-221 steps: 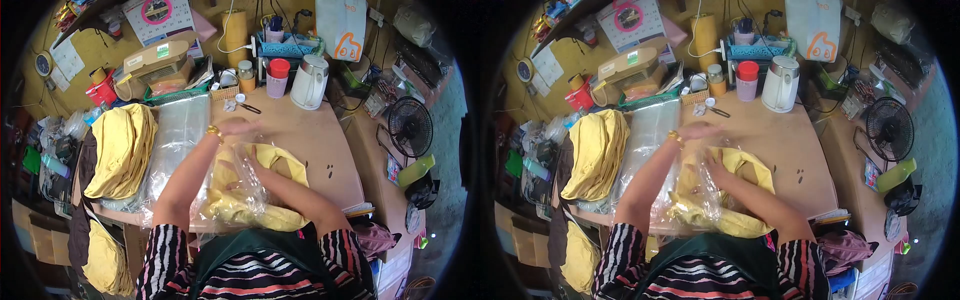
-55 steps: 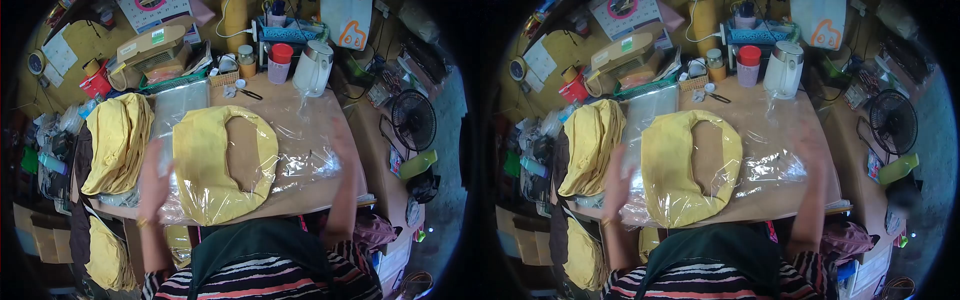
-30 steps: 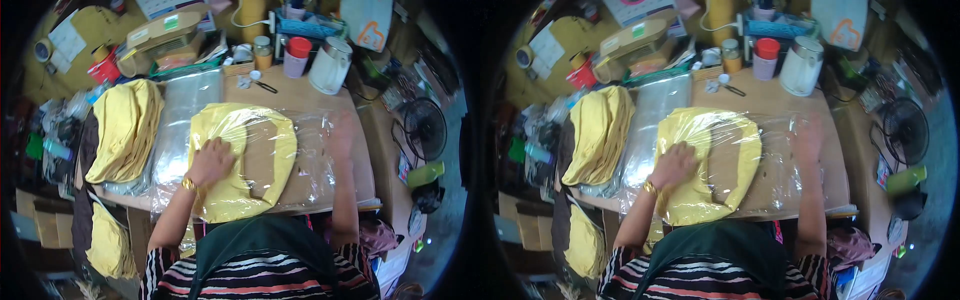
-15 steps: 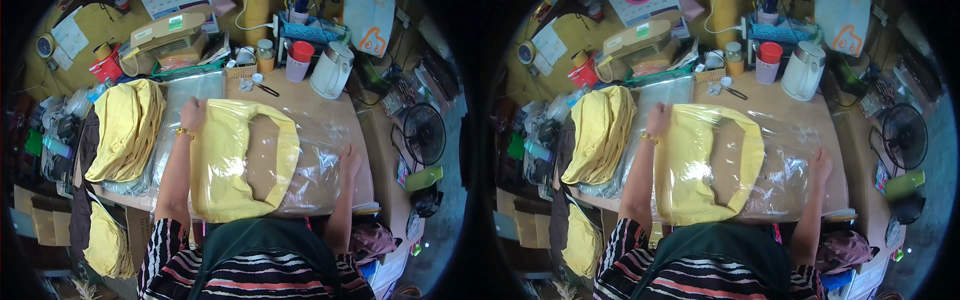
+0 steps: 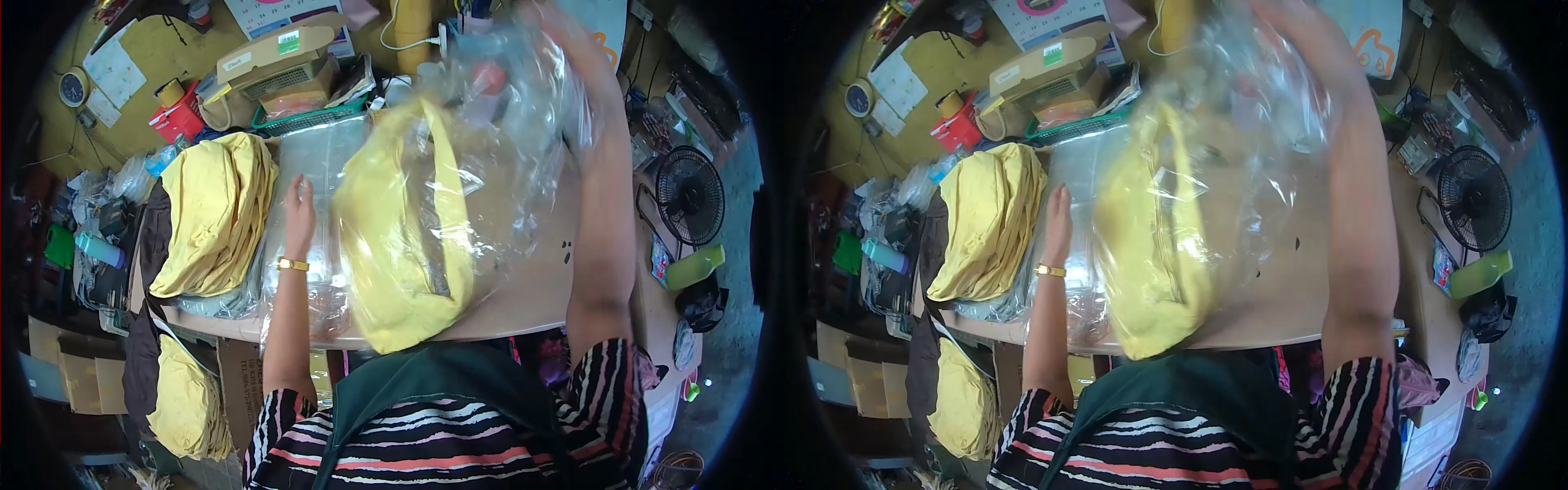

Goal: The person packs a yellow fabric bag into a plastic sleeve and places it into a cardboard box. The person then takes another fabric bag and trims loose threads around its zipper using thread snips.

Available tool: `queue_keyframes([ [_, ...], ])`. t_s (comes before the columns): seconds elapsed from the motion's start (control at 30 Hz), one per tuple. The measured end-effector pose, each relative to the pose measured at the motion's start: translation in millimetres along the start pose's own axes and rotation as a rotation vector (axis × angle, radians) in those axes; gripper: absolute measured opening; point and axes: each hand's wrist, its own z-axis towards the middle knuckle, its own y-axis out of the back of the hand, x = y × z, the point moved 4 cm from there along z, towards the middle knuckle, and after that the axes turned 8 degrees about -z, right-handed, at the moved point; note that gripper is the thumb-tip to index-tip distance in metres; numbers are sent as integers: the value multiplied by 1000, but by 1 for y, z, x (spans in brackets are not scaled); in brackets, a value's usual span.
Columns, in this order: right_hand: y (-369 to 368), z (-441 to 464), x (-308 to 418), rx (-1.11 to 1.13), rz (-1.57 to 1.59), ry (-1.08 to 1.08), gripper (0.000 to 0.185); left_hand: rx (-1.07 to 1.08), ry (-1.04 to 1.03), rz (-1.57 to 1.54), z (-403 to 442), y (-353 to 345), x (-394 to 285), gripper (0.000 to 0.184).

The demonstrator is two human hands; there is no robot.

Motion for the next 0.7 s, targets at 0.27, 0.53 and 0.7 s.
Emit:
queue_keyframes([
  [0.27, 38, 90, 94, -263, -8, 316, 24, 13, 193, -181, -32, -11, 20, 66],
  [0.53, 119, 2, -57, -99, -266, -45, 23, -136, 163, -352, -37, 60, -9, 70],
  [0.7, 48, -129, -213, 299, -198, -478, 24, 61, 295, 78, -34, 104, -72, 80],
])
